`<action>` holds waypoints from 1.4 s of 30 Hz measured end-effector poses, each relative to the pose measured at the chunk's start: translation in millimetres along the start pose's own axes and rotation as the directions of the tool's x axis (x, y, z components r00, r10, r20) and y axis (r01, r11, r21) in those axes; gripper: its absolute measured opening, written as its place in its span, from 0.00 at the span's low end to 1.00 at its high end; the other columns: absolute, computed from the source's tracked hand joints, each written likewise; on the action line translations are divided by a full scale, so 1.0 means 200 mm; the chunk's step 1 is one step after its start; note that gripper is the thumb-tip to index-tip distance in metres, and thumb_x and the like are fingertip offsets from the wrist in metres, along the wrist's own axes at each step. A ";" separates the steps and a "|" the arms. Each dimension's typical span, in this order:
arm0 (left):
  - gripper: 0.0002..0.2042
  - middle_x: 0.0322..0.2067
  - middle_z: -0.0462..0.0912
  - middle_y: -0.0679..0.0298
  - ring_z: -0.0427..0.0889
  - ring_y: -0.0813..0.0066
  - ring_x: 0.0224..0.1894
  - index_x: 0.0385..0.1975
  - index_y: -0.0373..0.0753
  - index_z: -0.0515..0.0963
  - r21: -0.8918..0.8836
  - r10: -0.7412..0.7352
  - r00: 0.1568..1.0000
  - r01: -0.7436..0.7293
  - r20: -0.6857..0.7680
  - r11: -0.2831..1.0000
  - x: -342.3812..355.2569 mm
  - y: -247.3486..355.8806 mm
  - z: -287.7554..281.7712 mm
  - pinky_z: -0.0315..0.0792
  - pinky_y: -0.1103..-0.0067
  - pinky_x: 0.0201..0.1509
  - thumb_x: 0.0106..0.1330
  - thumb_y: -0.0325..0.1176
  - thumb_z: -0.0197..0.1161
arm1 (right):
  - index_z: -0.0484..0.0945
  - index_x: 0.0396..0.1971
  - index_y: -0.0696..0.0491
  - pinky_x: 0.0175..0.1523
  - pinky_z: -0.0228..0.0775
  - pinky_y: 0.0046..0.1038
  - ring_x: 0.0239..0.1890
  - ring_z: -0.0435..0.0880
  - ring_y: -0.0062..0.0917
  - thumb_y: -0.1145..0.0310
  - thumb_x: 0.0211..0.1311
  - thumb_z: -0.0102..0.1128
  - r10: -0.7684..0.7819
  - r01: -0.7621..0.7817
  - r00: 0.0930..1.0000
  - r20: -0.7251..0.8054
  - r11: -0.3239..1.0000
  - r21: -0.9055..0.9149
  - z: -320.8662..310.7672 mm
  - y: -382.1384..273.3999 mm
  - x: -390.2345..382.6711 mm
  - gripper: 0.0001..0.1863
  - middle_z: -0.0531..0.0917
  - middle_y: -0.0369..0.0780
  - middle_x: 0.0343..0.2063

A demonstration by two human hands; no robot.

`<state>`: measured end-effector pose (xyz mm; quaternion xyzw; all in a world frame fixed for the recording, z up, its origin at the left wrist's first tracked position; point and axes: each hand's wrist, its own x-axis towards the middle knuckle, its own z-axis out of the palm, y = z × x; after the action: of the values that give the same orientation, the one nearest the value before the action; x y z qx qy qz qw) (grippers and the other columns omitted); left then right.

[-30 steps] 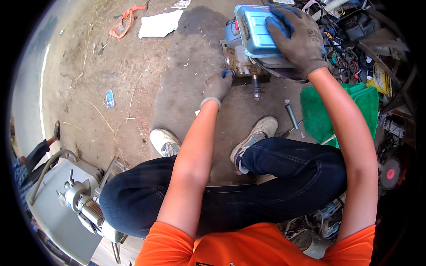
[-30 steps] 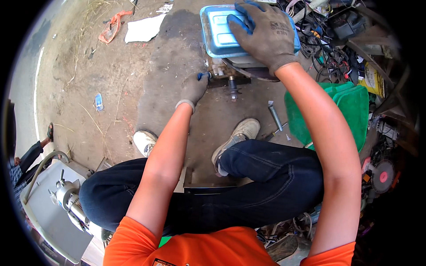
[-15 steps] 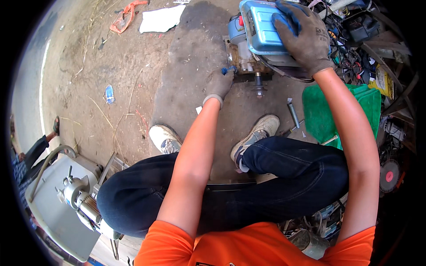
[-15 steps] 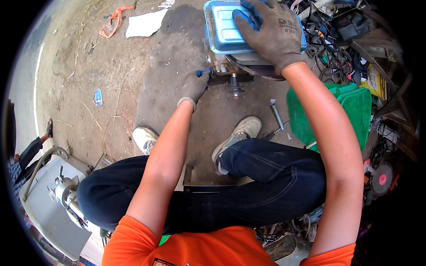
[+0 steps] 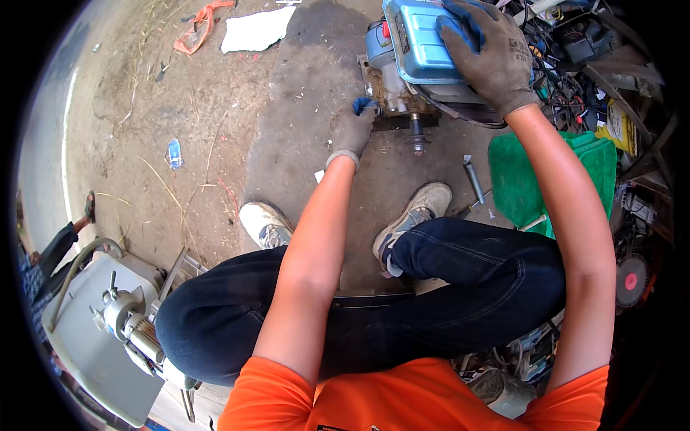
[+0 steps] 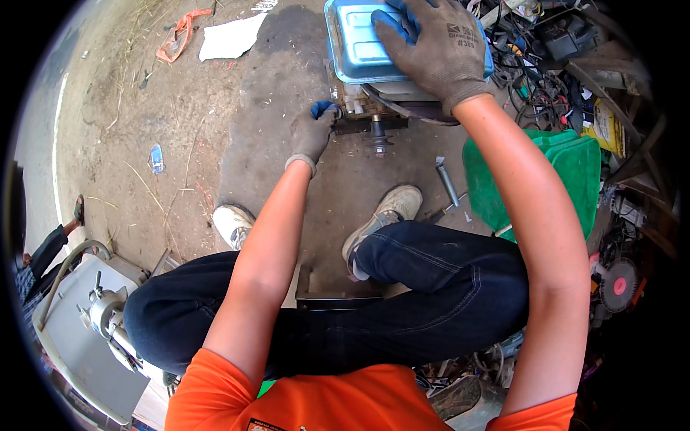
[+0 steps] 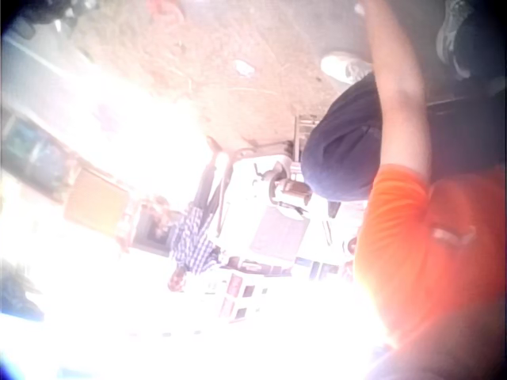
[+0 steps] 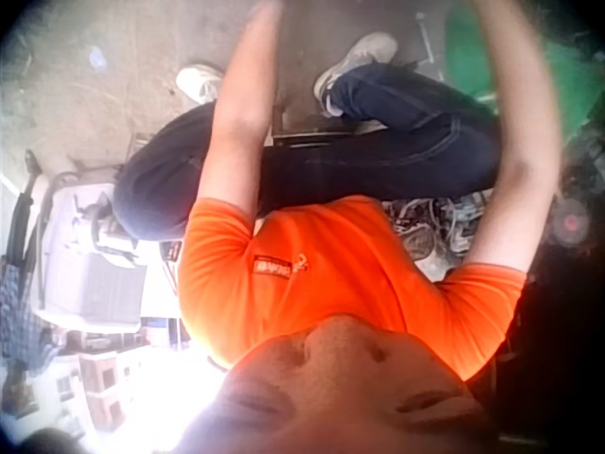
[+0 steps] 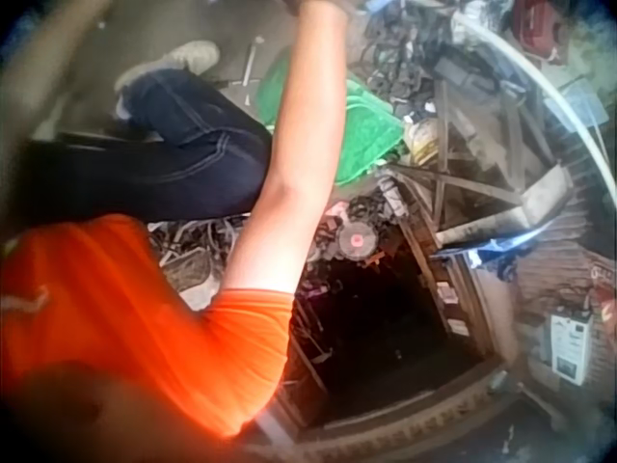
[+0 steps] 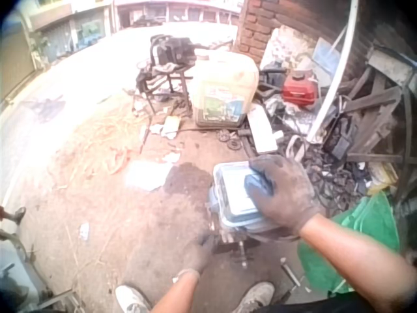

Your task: The person sits on the ground and uses a screwdriver to loosen and tighten screws on a small blue motor. They repeatedly adjust the motor's position and continue working on the same fasteners.

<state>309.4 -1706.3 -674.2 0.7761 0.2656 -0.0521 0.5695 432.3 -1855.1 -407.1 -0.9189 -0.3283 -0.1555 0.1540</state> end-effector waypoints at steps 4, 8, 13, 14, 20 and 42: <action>0.16 0.32 0.88 0.62 0.85 0.72 0.31 0.51 0.36 0.83 -0.464 -0.199 0.971 0.238 0.134 0.853 -0.02 0.07 0.00 0.78 0.76 0.38 0.67 0.35 0.69 | 0.83 0.47 0.51 0.60 0.70 0.42 0.51 0.82 0.43 0.58 0.60 0.66 0.026 -0.025 1.000 0.006 1.000 -0.011 -0.01 0.01 -0.01 0.18 0.85 0.45 0.46; 0.12 0.30 0.85 0.68 0.81 0.80 0.26 0.47 0.35 0.83 -0.327 -0.076 0.977 0.140 0.200 0.935 -0.02 0.03 -0.05 0.76 0.82 0.31 0.70 0.34 0.68 | 0.83 0.47 0.52 0.60 0.70 0.42 0.51 0.82 0.43 0.58 0.60 0.66 0.022 -0.022 1.000 0.017 1.000 -0.002 -0.02 0.00 -0.01 0.18 0.85 0.45 0.47; 0.12 0.28 0.85 0.68 0.81 0.80 0.27 0.42 0.35 0.85 -0.153 -0.282 0.935 0.318 0.214 0.936 0.00 0.07 -0.06 0.74 0.81 0.30 0.71 0.38 0.67 | 0.83 0.47 0.52 0.60 0.71 0.42 0.51 0.82 0.43 0.58 0.60 0.66 0.039 -0.039 0.999 0.036 0.999 -0.006 -0.02 0.01 -0.01 0.18 0.85 0.46 0.47; 0.12 0.28 0.84 0.68 0.81 0.80 0.26 0.41 0.34 0.85 -0.148 -0.324 0.926 0.354 0.195 0.924 0.02 0.06 -0.06 0.74 0.81 0.30 0.71 0.38 0.67 | 0.83 0.47 0.52 0.60 0.71 0.42 0.51 0.82 0.43 0.58 0.60 0.66 0.030 -0.030 0.999 0.027 0.999 -0.015 -0.02 0.00 -0.01 0.18 0.85 0.46 0.47; 0.17 0.31 0.87 0.61 0.86 0.75 0.36 0.50 0.34 0.84 -0.184 -0.005 1.000 0.006 0.003 0.983 -0.05 0.12 -0.09 0.78 0.77 0.38 0.72 0.41 0.65 | 0.83 0.46 0.52 0.60 0.71 0.42 0.51 0.82 0.43 0.59 0.60 0.66 -0.001 0.001 1.000 0.015 1.000 0.007 -0.01 0.01 0.00 0.18 0.85 0.46 0.46; 0.20 0.45 0.88 0.50 0.88 0.56 0.46 0.58 0.40 0.82 0.177 0.185 0.978 -0.201 0.100 0.964 -0.05 0.03 -0.11 0.78 0.69 0.52 0.66 0.38 0.68 | 0.84 0.47 0.53 0.60 0.71 0.42 0.51 0.82 0.44 0.58 0.60 0.66 0.051 -0.051 0.999 -0.001 0.999 0.004 -0.01 -0.01 -0.01 0.19 0.85 0.46 0.46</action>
<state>299.5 -1692.0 -657.2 0.8453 0.1590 -0.0527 0.5073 429.6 -1854.6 -405.4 -0.9265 -0.3051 -0.1512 0.1601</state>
